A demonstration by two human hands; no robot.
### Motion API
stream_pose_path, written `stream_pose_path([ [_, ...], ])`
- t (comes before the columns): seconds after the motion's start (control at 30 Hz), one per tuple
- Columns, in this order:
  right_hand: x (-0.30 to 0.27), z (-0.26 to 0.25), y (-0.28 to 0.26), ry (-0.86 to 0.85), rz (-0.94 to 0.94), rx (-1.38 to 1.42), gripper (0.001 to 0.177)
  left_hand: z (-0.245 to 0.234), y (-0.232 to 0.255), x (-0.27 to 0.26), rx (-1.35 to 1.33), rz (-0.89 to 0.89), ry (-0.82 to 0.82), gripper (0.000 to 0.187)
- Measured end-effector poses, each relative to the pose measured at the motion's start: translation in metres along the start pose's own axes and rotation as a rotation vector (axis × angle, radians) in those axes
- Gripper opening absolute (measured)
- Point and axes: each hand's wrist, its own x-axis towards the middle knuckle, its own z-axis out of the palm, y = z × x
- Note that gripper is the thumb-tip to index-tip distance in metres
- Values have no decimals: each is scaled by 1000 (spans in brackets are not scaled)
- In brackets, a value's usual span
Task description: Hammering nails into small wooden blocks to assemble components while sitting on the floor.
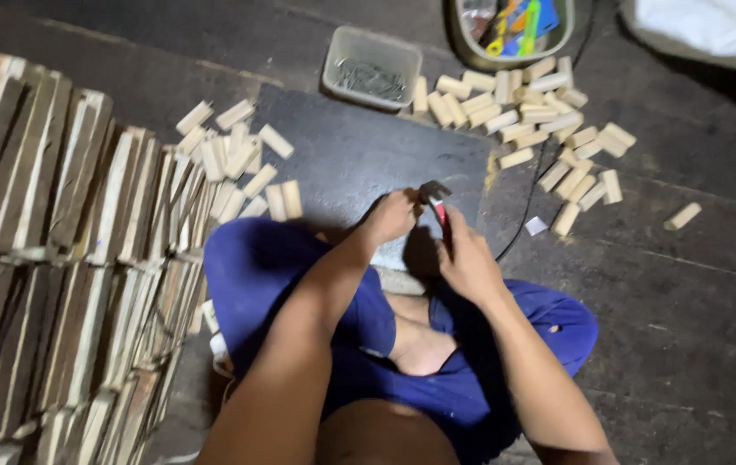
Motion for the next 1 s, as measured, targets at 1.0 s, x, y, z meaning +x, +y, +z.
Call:
stream_pose_path([
  [1.0, 5, 12, 14, -14, 45, -63, 37, 8, -2, 0, 190, 5, 15, 24],
])
